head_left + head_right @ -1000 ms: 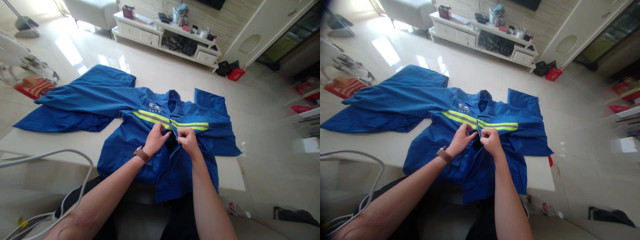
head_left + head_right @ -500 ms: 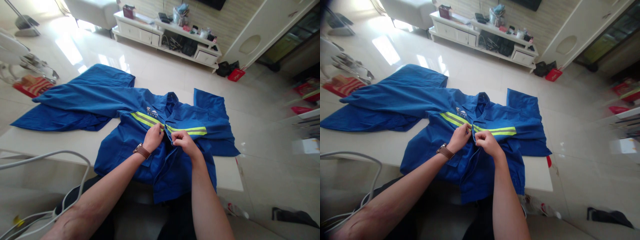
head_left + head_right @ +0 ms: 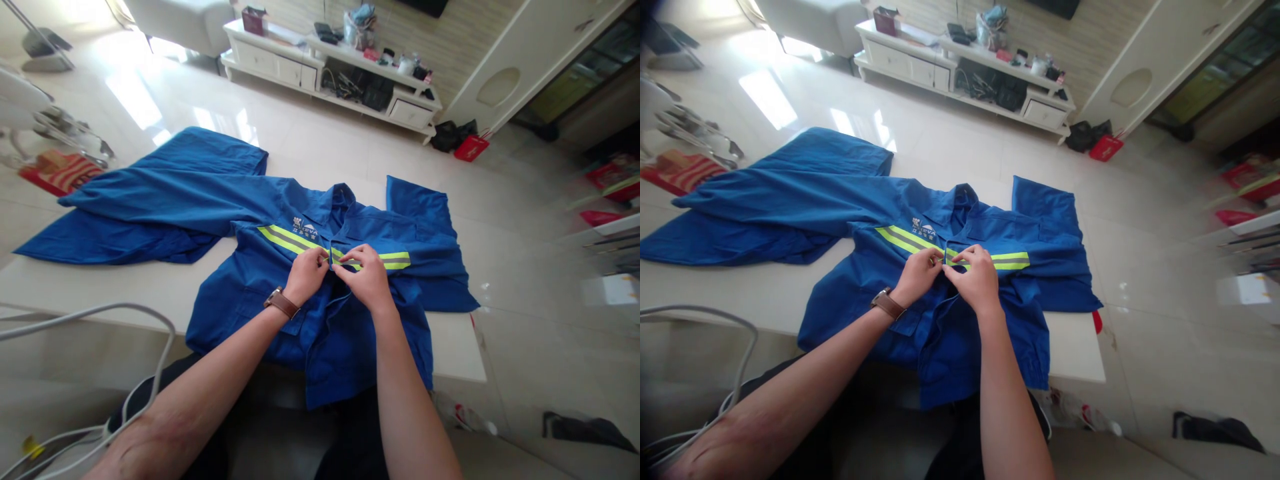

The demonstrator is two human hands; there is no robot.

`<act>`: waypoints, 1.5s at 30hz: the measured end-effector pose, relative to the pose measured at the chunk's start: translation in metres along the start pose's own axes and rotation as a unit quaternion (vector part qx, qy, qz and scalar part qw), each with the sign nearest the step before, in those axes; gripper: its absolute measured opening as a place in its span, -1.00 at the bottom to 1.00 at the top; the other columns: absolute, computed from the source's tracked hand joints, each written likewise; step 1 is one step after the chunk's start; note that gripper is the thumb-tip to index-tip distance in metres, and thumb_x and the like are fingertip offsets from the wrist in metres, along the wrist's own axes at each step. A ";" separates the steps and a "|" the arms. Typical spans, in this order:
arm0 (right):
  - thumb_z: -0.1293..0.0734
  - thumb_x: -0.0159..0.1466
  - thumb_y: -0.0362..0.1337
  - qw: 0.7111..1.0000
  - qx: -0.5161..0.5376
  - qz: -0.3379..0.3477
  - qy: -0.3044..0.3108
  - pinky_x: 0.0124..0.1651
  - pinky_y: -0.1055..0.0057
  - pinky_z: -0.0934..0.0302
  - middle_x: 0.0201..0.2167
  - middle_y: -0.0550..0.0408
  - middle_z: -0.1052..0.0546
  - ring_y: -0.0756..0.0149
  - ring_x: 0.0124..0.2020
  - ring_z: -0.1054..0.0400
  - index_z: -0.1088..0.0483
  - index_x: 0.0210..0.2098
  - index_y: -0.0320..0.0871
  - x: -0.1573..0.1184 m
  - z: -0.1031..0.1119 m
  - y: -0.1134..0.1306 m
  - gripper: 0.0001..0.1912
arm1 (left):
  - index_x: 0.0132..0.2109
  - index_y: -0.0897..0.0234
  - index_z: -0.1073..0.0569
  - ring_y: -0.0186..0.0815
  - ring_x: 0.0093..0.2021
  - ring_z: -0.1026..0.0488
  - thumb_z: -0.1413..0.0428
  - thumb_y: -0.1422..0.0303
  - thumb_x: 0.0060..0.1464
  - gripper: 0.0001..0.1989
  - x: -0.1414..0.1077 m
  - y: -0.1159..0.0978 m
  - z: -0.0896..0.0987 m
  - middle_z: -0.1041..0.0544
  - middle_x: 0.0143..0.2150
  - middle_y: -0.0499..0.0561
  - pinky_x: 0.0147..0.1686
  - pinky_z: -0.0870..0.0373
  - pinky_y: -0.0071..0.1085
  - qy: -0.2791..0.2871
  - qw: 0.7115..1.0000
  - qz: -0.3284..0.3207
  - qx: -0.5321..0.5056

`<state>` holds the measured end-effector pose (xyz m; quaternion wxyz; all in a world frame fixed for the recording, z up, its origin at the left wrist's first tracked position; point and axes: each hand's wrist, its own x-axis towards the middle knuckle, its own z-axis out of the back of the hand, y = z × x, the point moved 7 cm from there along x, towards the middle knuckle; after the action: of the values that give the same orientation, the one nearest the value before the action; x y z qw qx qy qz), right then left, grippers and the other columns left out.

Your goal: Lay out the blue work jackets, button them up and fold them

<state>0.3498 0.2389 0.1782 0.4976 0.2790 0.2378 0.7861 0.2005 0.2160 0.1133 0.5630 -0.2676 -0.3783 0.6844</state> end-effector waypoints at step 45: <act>-0.24 0.22 -0.40 0.995 -0.090 -0.048 -0.025 -0.10 0.31 -0.20 -0.25 0.03 -0.51 0.16 -0.14 -0.38 -0.43 -0.31 -0.07 0.012 -0.009 -0.010 -0.85 | -0.31 0.32 -0.60 -0.39 -0.48 -0.32 -0.09 0.56 0.05 -0.81 -0.007 -0.018 0.003 -0.43 -0.53 -0.10 -0.42 -0.18 -0.46 0.079 0.992 -0.027 -0.099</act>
<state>0.3458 0.2534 0.1672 0.5632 0.2413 0.1668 0.7725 0.2101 0.2100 0.1297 0.5798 -0.3652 -0.4055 0.6050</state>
